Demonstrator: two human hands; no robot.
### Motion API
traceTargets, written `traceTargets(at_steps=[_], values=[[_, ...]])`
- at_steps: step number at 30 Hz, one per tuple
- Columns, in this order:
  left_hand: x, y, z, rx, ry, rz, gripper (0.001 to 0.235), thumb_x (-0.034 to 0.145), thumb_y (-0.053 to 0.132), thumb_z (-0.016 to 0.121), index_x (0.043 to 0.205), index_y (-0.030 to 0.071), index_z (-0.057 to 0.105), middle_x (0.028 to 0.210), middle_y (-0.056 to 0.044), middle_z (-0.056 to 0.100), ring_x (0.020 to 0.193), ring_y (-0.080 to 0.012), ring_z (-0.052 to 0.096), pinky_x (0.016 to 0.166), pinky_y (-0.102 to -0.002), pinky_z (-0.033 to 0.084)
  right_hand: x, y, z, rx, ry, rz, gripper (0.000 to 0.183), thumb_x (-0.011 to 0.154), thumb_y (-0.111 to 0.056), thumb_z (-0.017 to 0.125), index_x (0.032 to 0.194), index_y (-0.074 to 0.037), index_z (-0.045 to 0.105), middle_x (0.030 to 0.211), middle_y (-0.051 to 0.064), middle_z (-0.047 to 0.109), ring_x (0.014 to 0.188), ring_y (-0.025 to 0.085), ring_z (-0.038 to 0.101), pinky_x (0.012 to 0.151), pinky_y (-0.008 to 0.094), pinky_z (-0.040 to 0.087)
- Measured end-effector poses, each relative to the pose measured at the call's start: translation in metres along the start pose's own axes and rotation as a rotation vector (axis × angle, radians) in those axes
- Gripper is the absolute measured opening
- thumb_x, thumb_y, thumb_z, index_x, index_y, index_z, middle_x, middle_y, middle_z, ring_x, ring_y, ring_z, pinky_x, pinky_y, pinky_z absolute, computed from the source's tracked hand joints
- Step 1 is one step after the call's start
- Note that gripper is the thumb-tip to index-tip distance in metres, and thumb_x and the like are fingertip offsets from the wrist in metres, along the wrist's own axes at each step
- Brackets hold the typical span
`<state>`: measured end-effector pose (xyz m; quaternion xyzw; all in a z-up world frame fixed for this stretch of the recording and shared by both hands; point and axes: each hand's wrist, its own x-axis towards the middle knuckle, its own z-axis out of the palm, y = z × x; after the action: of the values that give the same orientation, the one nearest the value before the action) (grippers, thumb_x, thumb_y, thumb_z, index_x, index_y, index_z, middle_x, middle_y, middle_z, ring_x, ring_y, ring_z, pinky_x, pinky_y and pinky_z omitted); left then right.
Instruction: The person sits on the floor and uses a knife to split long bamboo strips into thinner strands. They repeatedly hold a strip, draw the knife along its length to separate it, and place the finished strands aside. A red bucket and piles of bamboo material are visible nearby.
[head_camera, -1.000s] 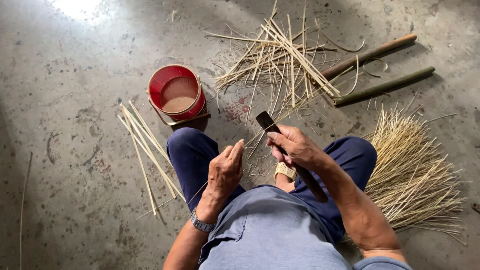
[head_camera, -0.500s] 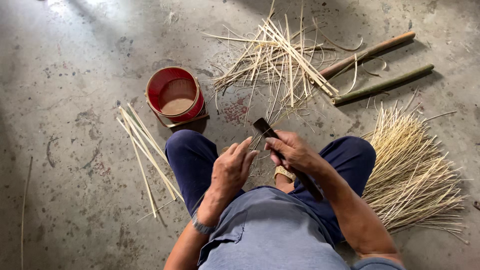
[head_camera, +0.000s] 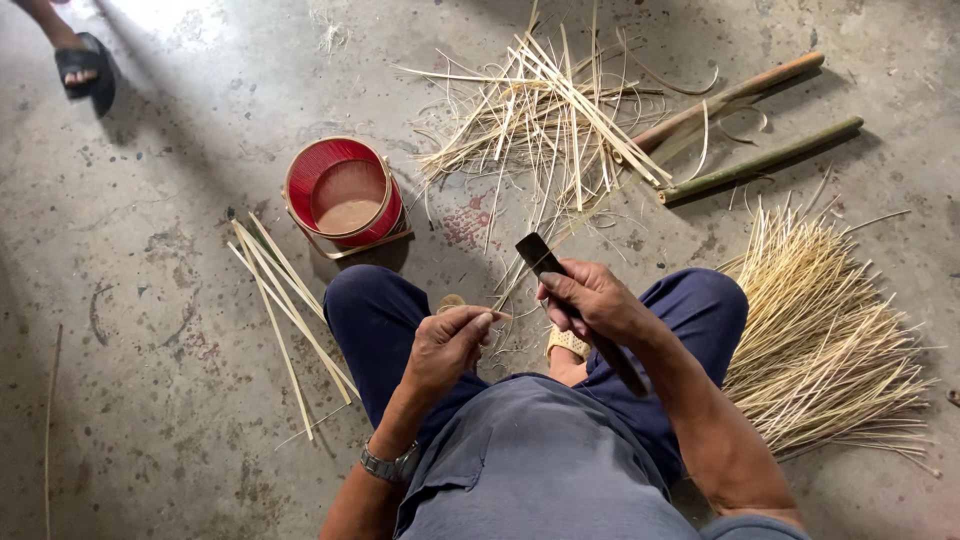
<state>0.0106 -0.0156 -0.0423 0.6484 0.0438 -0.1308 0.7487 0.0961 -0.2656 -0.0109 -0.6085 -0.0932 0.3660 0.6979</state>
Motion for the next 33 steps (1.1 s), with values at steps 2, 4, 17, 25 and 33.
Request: traceTargets(at_steps=[2,4,17,25,33], values=[[-0.001,0.010,0.003,0.370,0.070,0.349,0.017,0.102,0.010,0.064,0.112,0.000,0.074,0.076,-0.003,0.066,0.061,-0.0101,0.061,0.055,-0.024,0.048,-0.002,0.000,-0.001,-0.047,0.030,0.012,0.030,0.107,-0.028,0.050,0.100,-0.003,0.065,0.061,0.001,0.061,0.041,0.003,0.046,0.040,0.019,0.039],[-0.003,0.018,0.008,0.623,0.129,0.565,0.015,0.100,0.007,0.065,0.111,0.000,0.072,0.078,-0.007,0.066,0.065,-0.0173,0.064,0.060,-0.028,0.052,-0.005,-0.002,-0.002,-0.073,0.047,0.028,0.029,0.107,-0.027,0.051,0.099,-0.003,0.065,0.060,0.001,0.061,0.041,0.003,0.046,0.039,0.020,0.038],[0.000,0.018,0.022,1.082,0.275,0.773,0.023,0.096,0.001,0.067,0.118,-0.003,0.063,0.082,-0.012,0.060,0.069,-0.0284,0.064,0.060,-0.036,0.054,-0.012,-0.001,0.019,-0.182,0.110,-0.011,0.029,0.107,-0.027,0.050,0.098,-0.003,0.063,0.060,0.000,0.061,0.044,0.003,0.048,0.040,0.020,0.042],[0.003,0.019,0.018,1.103,0.253,0.789,0.026,0.096,0.006,0.068,0.120,-0.002,0.064,0.084,-0.011,0.062,0.071,-0.0269,0.066,0.060,-0.036,0.054,-0.008,0.004,0.016,0.055,0.035,0.096,0.028,0.108,-0.026,0.049,0.099,-0.003,0.063,0.060,0.001,0.060,0.041,0.003,0.043,0.038,0.020,0.037],[0.003,0.012,0.015,1.123,0.235,0.738,0.022,0.098,0.007,0.067,0.117,-0.002,0.065,0.083,-0.012,0.062,0.069,-0.0272,0.066,0.057,-0.036,0.054,-0.001,0.010,0.021,-0.015,-0.042,0.086,0.027,0.107,-0.026,0.049,0.100,-0.002,0.060,0.059,0.001,0.061,0.040,0.004,0.046,0.035,0.020,0.039]])
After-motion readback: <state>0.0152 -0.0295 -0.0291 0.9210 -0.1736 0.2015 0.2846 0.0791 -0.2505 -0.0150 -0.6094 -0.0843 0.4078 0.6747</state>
